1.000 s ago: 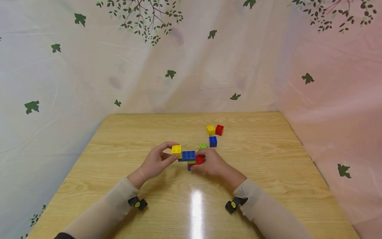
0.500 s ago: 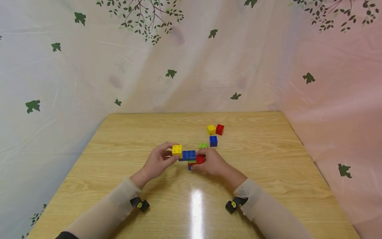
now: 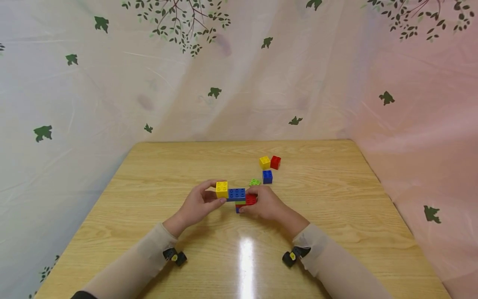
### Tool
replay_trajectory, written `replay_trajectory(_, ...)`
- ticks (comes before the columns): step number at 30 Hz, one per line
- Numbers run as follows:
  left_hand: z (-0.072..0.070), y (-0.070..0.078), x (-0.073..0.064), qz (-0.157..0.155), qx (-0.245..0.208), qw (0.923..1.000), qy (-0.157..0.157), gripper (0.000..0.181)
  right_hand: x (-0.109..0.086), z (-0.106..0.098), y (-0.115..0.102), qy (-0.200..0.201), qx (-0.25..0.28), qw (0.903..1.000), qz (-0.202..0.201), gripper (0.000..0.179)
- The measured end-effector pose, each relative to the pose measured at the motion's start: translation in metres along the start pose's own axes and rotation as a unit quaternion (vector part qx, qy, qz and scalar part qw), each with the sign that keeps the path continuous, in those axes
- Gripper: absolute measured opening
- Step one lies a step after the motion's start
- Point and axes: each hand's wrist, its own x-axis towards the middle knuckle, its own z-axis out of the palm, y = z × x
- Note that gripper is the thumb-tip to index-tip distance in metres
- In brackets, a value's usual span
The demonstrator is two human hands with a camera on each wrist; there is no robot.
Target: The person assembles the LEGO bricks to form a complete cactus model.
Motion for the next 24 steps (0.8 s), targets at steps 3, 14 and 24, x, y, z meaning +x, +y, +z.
replay_trajectory(3, 0.001, -0.004, -0.001, -0.013, 0.008, 0.9999, 0.001, 0.045, 0.000, 0.000, -0.001, 0.000, 0.000, 1.0000, 0.004, 0.036)
replay_trajectory(14, 0.006, -0.019, -0.004, -0.056, 0.025, 0.9981, -0.010, 0.040, 0.003, 0.006, -0.005, 0.013, 0.016, 0.9993, 0.030, 0.046)
replay_trajectory(24, 0.014, -0.023, -0.010, -0.068, 0.006, 0.9975, 0.016, 0.037, 0.014, 0.024, -0.017, 0.017, 0.019, 0.9993, -0.028, 0.030)
